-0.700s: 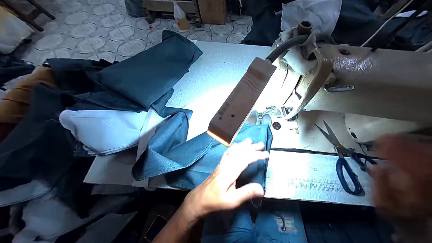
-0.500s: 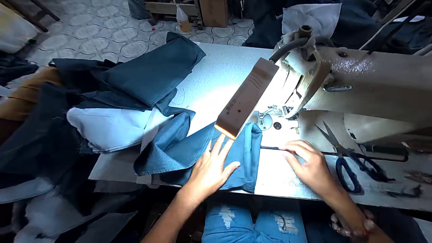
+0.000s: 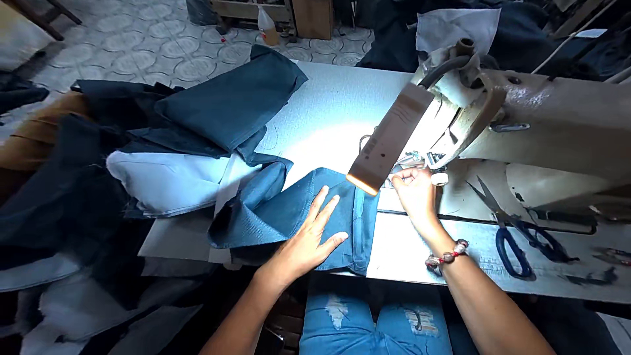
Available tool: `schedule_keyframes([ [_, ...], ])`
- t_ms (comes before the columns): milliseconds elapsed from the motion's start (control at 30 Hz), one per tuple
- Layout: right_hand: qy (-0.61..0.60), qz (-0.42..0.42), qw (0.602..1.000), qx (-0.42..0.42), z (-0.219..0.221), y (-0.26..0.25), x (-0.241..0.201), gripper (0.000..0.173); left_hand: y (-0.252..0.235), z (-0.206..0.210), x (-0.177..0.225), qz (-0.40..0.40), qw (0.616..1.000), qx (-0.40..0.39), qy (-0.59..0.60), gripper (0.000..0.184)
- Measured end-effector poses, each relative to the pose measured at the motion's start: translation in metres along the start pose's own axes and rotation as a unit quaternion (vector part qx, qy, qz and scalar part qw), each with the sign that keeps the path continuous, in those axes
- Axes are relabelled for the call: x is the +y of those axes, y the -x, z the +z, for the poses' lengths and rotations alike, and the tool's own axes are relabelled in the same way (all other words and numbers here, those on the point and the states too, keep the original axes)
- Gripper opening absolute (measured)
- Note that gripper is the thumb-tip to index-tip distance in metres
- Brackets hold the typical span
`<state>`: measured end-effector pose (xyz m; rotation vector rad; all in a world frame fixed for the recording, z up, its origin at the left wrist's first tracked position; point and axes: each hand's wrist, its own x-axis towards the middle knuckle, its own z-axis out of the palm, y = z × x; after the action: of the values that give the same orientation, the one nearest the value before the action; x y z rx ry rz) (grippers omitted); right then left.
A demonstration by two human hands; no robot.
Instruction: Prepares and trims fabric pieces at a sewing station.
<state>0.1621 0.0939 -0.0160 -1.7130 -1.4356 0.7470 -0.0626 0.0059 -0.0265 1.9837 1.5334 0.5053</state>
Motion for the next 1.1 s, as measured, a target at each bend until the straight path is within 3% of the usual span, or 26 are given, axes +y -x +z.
schedule_keyframes([
  [33, -0.009, 0.002, 1.000, -0.012, -0.004, 0.001, -0.001, 0.012, -0.004, 0.002, -0.004, 0.011, 1.000, 0.002, 0.027, 0.073],
  [100, -0.008, 0.004, 0.999, -0.041, -0.012, 0.002, 0.003, 0.027, -0.013, 0.010, -0.019, 0.035, 0.996, 0.021, 0.074, 0.074],
  [167, 0.026, -0.003, 0.998, -0.066, -0.018, 0.004, 0.007, 0.024, -0.021, 0.016, -0.030, 0.042, 0.995, 0.031, 0.084, 0.077],
  [233, 0.090, -0.092, 0.989, -0.068, -0.019, 0.007, 0.016, 0.019, -0.024, 0.015, -0.026, 0.021, 0.997, 0.024, 0.072, 0.076],
  [333, 0.194, -0.277, 0.940, -0.048, -0.023, 0.001, 0.033, 0.028, -0.027, 0.009, 0.003, -0.023, 0.996, 0.044, 0.075, 0.070],
  [433, 0.276, -0.231, 0.933, 0.004, -0.047, -0.008, 0.036, 0.027, -0.028, -0.001, 0.042, -0.099, 0.994, 0.020, 0.039, 0.083],
  [500, 0.246, -0.218, 0.944, 0.033, -0.060, -0.003, 0.036, 0.026, -0.033, -0.002, 0.059, -0.130, 0.991, 0.023, -0.004, 0.093],
  [567, 0.173, -0.266, 0.948, 0.022, -0.059, 0.021, 0.037, 0.024, -0.038, 0.010, 0.068, -0.128, 0.987, 0.076, -0.060, 0.097],
  [667, 0.077, -0.338, 0.937, -0.043, -0.043, 0.060, 0.037, 0.023, -0.051, 0.032, 0.074, -0.089, 0.978, 0.162, -0.101, 0.090],
  [767, 0.052, -0.363, 0.928, -0.070, -0.029, 0.080, 0.036, 0.026, -0.059, 0.034, 0.070, -0.068, 0.977, 0.178, -0.095, 0.053],
  [867, 0.042, -0.358, 0.930, -0.076, -0.019, 0.086, 0.034, 0.031, -0.057, 0.028, 0.051, 0.022, 0.958, 0.286, -0.026, 0.024],
  [1000, 0.111, -0.380, 0.912, -0.106, -0.003, 0.071, 0.033, 0.034, -0.027, 0.014, 0.040, 0.151, 0.919, 0.361, 0.042, 0.024],
  [1100, 0.123, -0.390, 0.906, -0.107, 0.007, 0.052, 0.020, 0.030, 0.003, 0.016, 0.035, 0.249, 0.927, 0.280, 0.022, 0.024],
])
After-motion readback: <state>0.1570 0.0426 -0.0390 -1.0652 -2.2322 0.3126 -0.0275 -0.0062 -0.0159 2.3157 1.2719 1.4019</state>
